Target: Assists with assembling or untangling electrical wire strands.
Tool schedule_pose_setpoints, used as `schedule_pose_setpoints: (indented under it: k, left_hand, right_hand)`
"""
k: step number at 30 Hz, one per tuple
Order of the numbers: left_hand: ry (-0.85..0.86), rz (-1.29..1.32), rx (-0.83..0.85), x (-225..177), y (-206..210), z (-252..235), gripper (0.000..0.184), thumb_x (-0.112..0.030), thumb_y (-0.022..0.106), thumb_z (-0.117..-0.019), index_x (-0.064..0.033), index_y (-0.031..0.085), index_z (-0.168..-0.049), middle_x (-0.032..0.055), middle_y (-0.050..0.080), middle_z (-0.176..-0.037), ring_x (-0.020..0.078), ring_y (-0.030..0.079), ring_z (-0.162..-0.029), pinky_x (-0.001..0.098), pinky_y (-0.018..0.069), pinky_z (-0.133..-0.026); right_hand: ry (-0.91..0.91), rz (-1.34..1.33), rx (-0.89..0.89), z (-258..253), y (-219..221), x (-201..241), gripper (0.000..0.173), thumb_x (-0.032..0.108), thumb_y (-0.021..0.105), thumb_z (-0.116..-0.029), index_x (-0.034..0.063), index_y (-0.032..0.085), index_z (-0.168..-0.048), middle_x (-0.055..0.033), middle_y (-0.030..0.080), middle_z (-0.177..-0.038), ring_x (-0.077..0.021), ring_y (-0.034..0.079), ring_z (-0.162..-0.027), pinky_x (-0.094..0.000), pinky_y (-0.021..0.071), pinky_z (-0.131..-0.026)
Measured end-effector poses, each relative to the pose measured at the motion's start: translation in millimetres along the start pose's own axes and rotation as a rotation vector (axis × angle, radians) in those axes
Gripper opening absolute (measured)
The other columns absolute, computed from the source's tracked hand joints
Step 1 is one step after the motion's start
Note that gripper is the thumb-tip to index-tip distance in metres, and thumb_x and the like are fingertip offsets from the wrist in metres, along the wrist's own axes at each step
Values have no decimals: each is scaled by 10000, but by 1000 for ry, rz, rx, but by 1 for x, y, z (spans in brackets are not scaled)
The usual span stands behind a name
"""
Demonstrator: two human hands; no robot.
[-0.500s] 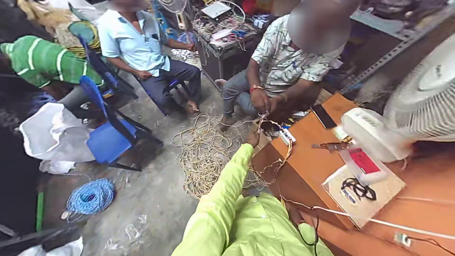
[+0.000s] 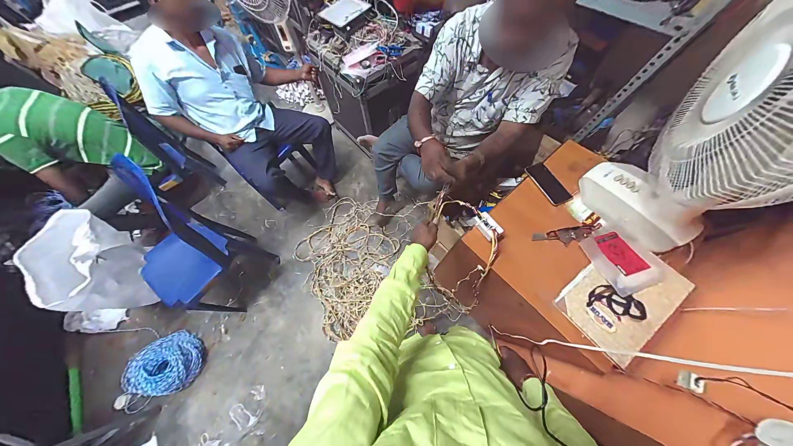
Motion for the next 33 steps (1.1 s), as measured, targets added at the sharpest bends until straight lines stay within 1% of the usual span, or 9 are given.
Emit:
schedule_pose_setpoints:
  k: [4,8,12,16,20,23,27,30,33]
  left_hand:
    - [9,24,-41,2,1,1,440,-320,431,-1106,40,661,-1211,274,670,-1108,393,653,-995,576,505,-913]
    - [4,22,-32,0,0,0,458,-347,401,-1114,27,644,-1219,260,654,-1050,375,629,-907,567,500,-841]
    - [-11,-26,-66,-8,-9,1,458,-341,402,-1106,3,645,-1286,268,669,-1203,418,639,-1141,631,476,-981]
    - [-1,-93,-96,-16,-14,5,456,-328,407,-1112,33,635,-1274,285,654,-1227,421,629,-1166,611,466,-1007]
    - [18,-183,-101,-30,-23,10,428,-314,424,-1099,1,656,-1272,257,671,-1229,412,635,-1177,621,476,-1003]
    - [10,-201,-137,-22,-23,8,411,-293,430,-1101,9,658,-1260,260,674,-1217,409,642,-1167,612,478,-1005]
    - [16,-270,-124,-12,-16,14,392,-280,409,-1104,-7,647,-1254,270,686,-1154,432,662,-1109,634,505,-941]
    - [42,-342,-125,-17,-11,17,385,-293,427,-1097,-23,660,-1240,266,696,-1130,441,668,-1098,644,511,-924]
    - [-13,-332,-140,-10,-7,18,412,-300,401,-1106,-27,621,-1321,268,681,-1193,434,656,-1143,626,507,-959]
  right_hand:
    - [32,15,-31,2,-9,7,471,251,554,-1055,37,518,-1473,-256,588,-1411,-403,551,-1339,-566,413,-1135]
    - [-13,25,-56,4,-15,14,436,227,525,-1066,46,533,-1463,-255,611,-1377,-406,584,-1293,-572,434,-1109]
    - [-13,40,-35,12,-16,21,427,206,543,-1057,33,545,-1447,-265,612,-1368,-409,592,-1279,-573,437,-1101]
    - [-14,61,-30,12,-15,8,490,263,544,-1064,27,495,-1491,-262,580,-1417,-401,568,-1320,-559,416,-1134]
    - [-134,-147,-206,14,-28,18,420,283,617,-1016,51,618,-1366,-216,677,-1269,-354,651,-1191,-563,486,-1060]
    - [-245,-437,-320,26,-65,70,451,332,676,-994,32,623,-1326,-209,706,-1061,-323,699,-891,-545,573,-826]
    - [-329,-558,-302,43,-124,157,512,448,608,-1026,43,602,-1339,-148,689,-911,-240,676,-699,-437,595,-660]
    - [-275,-498,-222,55,-147,205,503,430,604,-1033,39,588,-1347,-141,662,-976,-210,653,-720,-401,580,-678]
    - [-191,-391,-153,64,-147,218,475,445,623,-1020,1,641,-1187,-122,655,-879,-194,641,-675,-376,570,-652]
Point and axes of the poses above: each hand's wrist, its own z-axis away from the middle knuckle, its own y-axis out of the palm, x = y × z, the point moved 7 cm from there along -z, towards the middle knuckle
